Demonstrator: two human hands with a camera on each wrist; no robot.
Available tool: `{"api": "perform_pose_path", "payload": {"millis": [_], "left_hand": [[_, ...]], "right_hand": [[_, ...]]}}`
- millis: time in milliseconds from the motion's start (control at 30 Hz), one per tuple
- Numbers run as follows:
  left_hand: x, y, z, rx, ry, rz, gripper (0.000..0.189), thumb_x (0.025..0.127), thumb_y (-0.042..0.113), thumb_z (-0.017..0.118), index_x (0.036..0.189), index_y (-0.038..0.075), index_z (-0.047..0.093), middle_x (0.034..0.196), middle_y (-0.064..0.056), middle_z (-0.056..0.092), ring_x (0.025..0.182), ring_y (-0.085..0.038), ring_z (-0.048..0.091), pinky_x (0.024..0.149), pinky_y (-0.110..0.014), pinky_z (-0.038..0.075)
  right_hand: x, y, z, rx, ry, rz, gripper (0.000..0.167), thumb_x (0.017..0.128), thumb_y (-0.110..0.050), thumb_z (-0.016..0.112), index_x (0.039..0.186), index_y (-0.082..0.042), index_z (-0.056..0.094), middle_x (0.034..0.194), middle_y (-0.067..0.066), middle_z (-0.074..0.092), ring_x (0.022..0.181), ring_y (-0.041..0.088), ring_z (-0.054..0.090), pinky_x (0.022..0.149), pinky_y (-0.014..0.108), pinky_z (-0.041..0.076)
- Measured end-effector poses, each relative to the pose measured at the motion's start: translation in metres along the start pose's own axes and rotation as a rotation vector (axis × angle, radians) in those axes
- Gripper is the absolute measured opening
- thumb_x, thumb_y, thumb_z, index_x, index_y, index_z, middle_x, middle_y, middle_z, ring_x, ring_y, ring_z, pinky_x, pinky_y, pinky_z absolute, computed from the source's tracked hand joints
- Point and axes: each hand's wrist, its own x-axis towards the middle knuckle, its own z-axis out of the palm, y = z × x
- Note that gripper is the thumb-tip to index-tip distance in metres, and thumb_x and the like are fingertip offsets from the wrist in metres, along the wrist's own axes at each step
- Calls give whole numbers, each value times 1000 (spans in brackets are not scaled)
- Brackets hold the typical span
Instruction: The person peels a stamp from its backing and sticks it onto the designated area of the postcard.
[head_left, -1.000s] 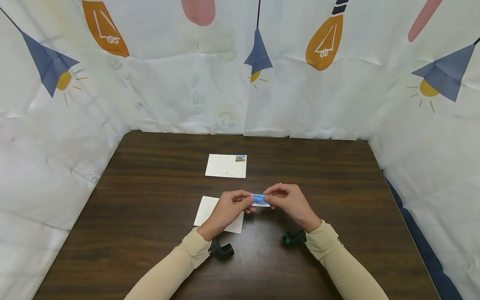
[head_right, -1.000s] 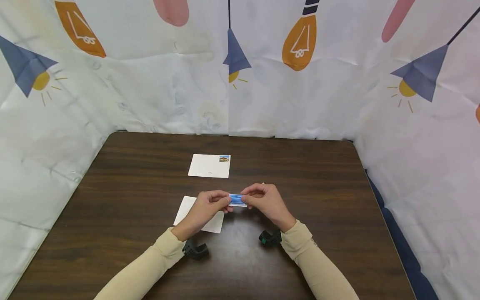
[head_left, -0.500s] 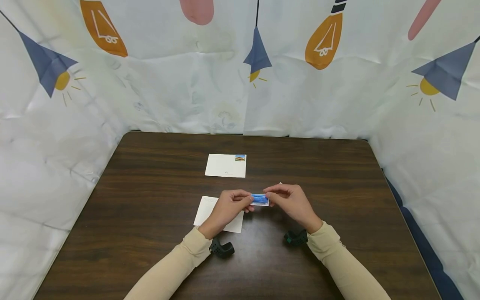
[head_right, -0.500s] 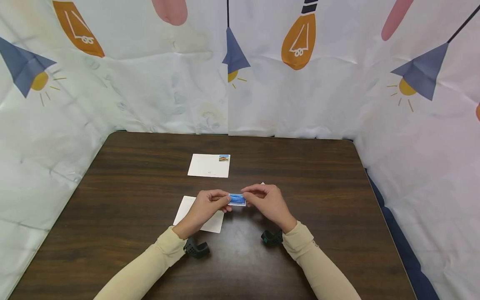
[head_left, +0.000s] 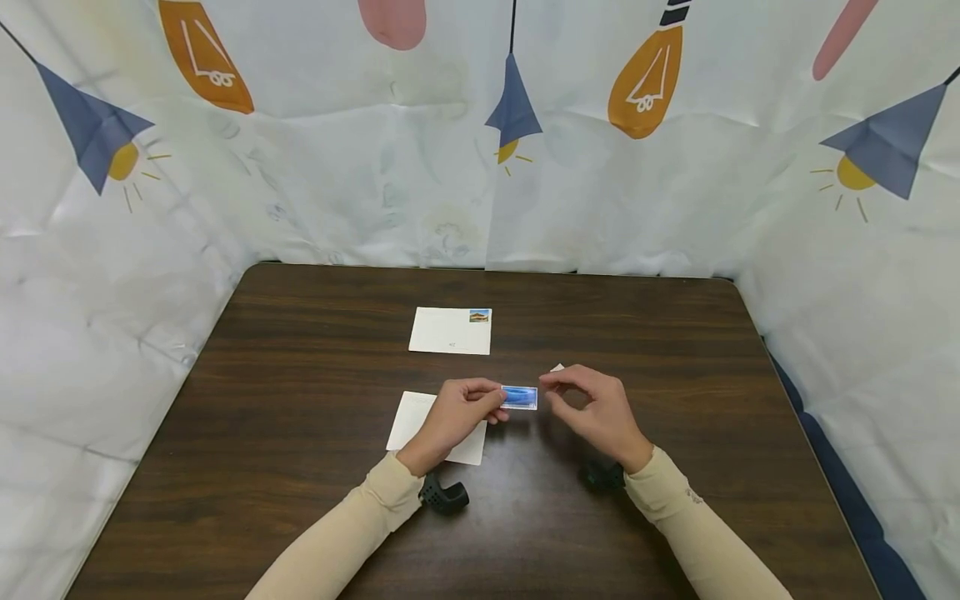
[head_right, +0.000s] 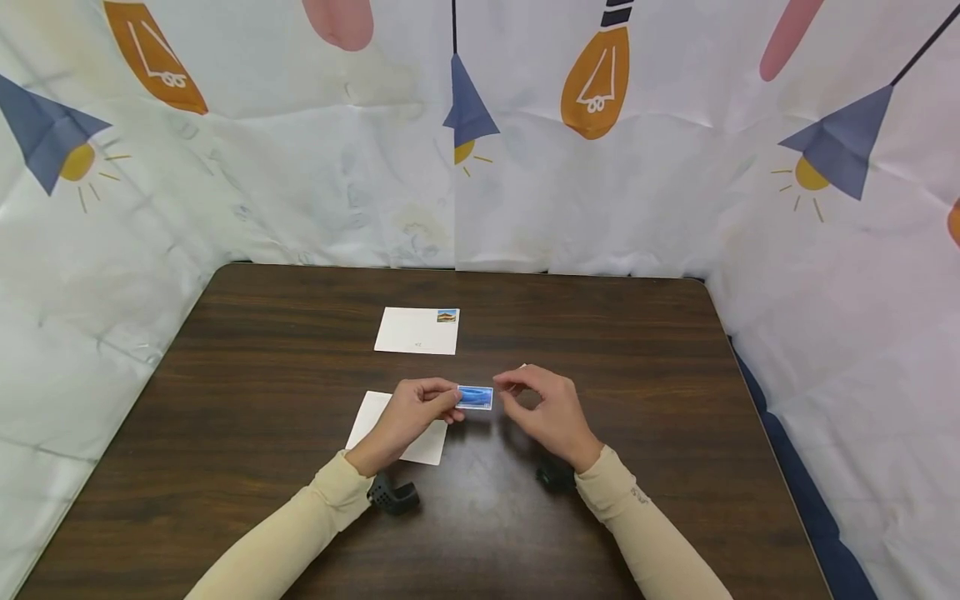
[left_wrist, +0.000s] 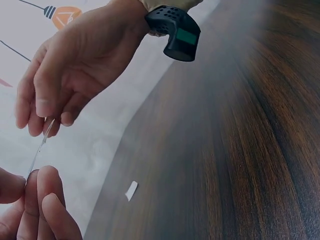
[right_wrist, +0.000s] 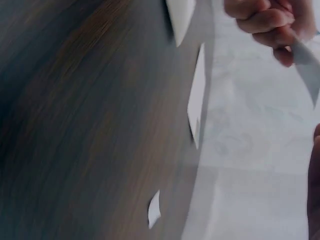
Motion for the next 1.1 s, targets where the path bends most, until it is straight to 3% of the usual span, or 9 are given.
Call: {"api": "perform_pose_path", "payload": {"millis": [133,333,500,600,800,1033,1100], "left_hand": [[1,1,1,-8,3,0,28,100,21,68,114,-2,74,101,-27,78,77,-9,75,80,-34,65],[0,3,2,-9,4,-2,28,100,21,67,115,-2,73,100,-26,78,78,-11,76,81,-36,65],[0,4,3,-25,-7,-6,29,101,21,66,117,-3,72,105,-31,76,77,-9,75,79,-32,64],[0,5,4,-37,-7,-10,28,101,18,65,117,-4,72,105,-32,76,76,-7,74,77,-27,63],[1,5,6,-35,-2,-19,27,101,19,65,116,-3,73,102,-31,77,75,-8,74,75,-26,63],[2,5,8,-44,-15,-18,28,101,19,65,116,-4,72,103,-31,76,76,-7,74,74,-23,62],[2,4,8,-45,-20,-20,29,102,19,65,117,-4,72,104,-31,76,76,-8,74,74,-22,62]], "right_hand": [[-1,0,-1,-131,12,-151,34,80,7,80,108,-11,77,99,2,78,85,11,71,75,26,63],[-1,2,-2,-240,-4,-338,38,72,3,87,107,-8,76,101,3,74,92,16,69,87,23,60],[1,5,-2,-279,-17,-474,23,83,-6,82,105,-6,76,103,4,71,95,17,67,84,30,60],[1,5,-1,-309,-23,-506,13,91,-11,75,103,-6,76,103,4,71,94,16,66,80,30,59],[0,5,0,-367,-49,-518,13,97,-14,67,100,-6,76,100,3,70,92,15,62,76,26,57],[0,5,0,-403,-66,-534,10,87,-6,79,97,-8,77,99,3,70,91,16,61,77,27,58],[-1,5,0,-399,-66,-537,8,89,-7,79,97,-8,77,99,3,70,91,16,61,78,28,58]]}}
